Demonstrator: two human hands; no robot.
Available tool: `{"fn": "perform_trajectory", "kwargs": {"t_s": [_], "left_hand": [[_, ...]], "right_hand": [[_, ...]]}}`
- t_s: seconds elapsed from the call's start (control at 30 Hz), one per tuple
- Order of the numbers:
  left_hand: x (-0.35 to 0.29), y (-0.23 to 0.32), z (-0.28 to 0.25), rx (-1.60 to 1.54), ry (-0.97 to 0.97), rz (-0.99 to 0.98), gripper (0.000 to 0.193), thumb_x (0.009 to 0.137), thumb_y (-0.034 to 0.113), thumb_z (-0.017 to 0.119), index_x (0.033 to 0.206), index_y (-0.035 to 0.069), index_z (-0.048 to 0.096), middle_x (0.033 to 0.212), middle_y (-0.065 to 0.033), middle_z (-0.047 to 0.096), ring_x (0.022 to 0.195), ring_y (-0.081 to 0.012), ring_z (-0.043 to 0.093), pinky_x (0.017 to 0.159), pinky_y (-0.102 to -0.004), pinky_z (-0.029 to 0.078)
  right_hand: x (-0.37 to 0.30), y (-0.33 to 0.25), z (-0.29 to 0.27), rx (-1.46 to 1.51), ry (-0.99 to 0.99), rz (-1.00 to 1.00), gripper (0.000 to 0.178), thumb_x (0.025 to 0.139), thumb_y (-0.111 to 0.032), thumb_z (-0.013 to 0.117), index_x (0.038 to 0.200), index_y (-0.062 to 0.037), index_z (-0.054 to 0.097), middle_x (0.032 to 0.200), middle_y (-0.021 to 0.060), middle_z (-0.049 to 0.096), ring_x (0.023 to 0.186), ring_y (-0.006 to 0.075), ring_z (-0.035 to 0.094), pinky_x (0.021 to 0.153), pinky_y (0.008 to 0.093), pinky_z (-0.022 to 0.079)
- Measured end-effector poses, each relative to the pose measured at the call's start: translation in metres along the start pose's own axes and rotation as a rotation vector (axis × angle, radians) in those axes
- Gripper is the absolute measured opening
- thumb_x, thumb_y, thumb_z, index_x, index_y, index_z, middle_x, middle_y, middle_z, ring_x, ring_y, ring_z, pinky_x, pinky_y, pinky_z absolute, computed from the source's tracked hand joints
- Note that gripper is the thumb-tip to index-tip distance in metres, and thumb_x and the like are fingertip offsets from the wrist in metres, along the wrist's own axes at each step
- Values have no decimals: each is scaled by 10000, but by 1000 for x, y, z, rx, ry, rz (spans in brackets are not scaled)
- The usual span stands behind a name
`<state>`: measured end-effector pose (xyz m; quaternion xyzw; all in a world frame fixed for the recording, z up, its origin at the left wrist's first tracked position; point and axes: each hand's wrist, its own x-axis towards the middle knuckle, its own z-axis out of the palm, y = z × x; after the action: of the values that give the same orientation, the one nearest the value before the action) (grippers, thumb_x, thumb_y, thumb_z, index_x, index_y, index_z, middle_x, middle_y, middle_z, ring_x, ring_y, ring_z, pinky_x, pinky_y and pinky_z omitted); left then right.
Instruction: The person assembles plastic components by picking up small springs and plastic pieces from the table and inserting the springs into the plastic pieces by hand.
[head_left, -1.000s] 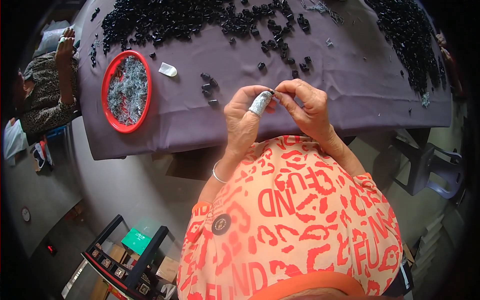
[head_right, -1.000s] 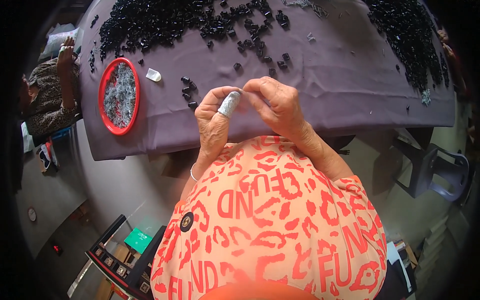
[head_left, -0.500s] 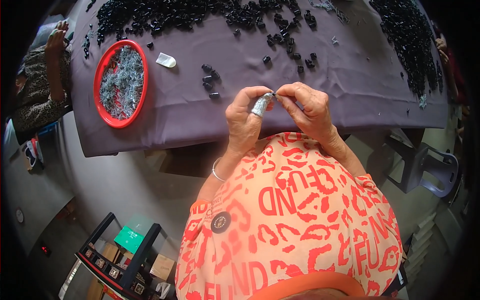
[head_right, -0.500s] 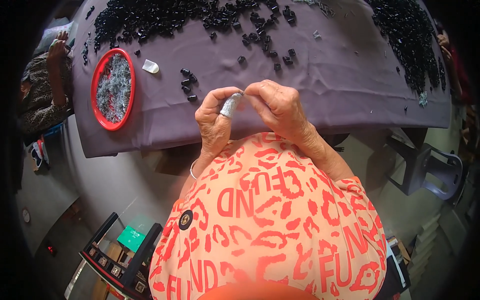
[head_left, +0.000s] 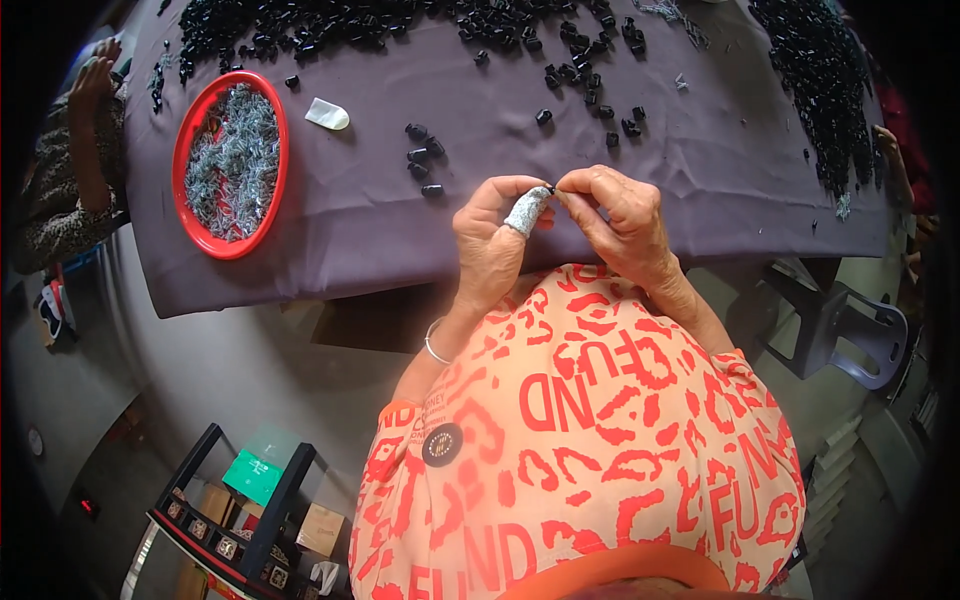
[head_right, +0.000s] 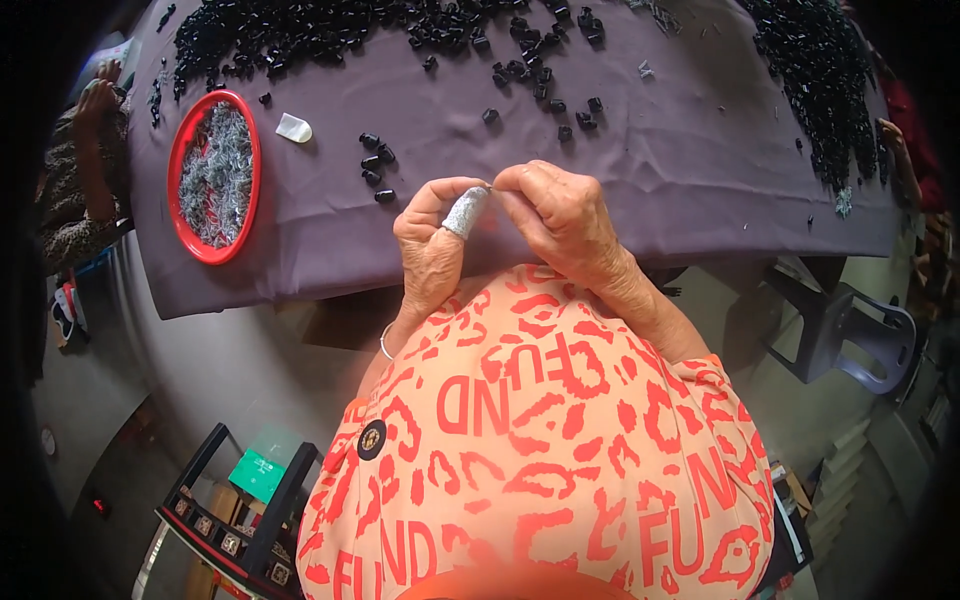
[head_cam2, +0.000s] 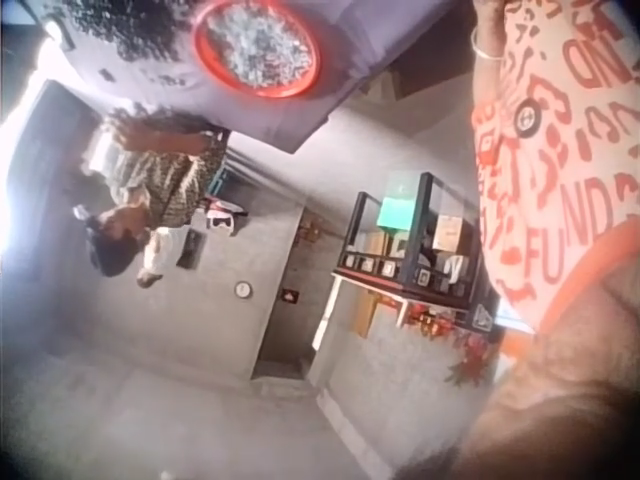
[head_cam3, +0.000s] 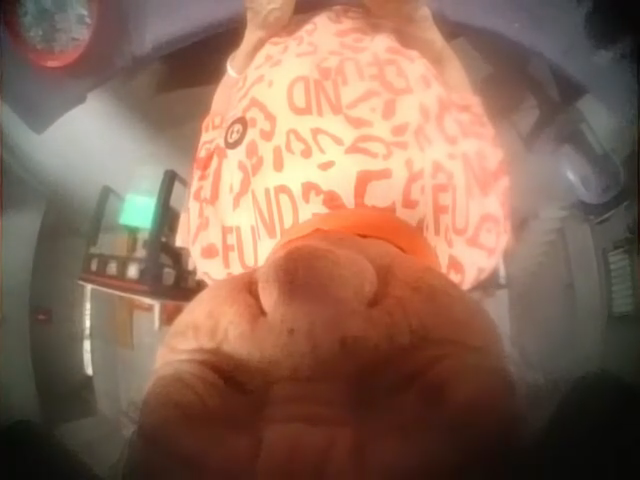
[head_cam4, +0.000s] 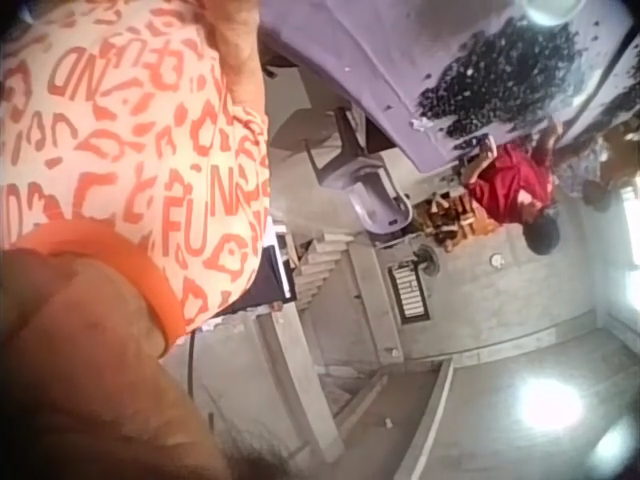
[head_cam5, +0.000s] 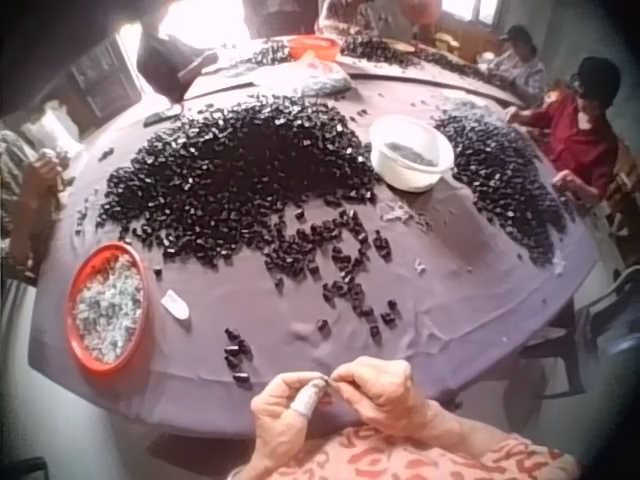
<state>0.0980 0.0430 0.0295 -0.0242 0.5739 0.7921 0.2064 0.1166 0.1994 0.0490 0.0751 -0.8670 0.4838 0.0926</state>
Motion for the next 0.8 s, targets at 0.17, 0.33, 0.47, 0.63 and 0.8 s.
{"fn": "perform_trajectory", "kwargs": {"t_s": [0.17,0.33,0.47,0.63,0.8], "left_hand": [[3,-5,1,13,28,52,112,856,-20,586,966,-38,597,870,-81,636,755,-120,610,683,-231,506],[3,-1,-3,-86,25,-34,109,855,-6,599,960,-37,598,870,-83,637,746,-123,609,687,-234,505],[4,1,-4,-107,11,-75,110,858,21,603,960,-22,606,852,-63,641,729,-110,602,686,-226,491],[6,1,-6,-105,-4,-59,104,861,30,594,953,-12,613,841,-49,643,715,-94,592,685,-218,475],[10,-7,-13,-253,-26,-82,105,869,18,590,967,-20,595,884,-77,636,756,-125,613,691,-245,519]], "right_hand": [[2,4,4,14,-27,35,105,775,43,642,867,11,605,774,93,627,636,162,603,569,259,469],[8,3,1,99,-53,43,101,778,35,646,864,11,598,761,82,614,612,149,568,569,256,458],[6,3,2,106,-31,69,97,783,46,638,860,17,587,754,77,608,602,139,552,563,247,452],[8,6,6,72,-43,2,93,786,55,632,856,16,585,759,78,610,589,129,562,546,241,451],[18,-4,-2,126,-154,100,110,786,24,647,883,11,597,761,51,604,609,103,564,539,230,445]]}}
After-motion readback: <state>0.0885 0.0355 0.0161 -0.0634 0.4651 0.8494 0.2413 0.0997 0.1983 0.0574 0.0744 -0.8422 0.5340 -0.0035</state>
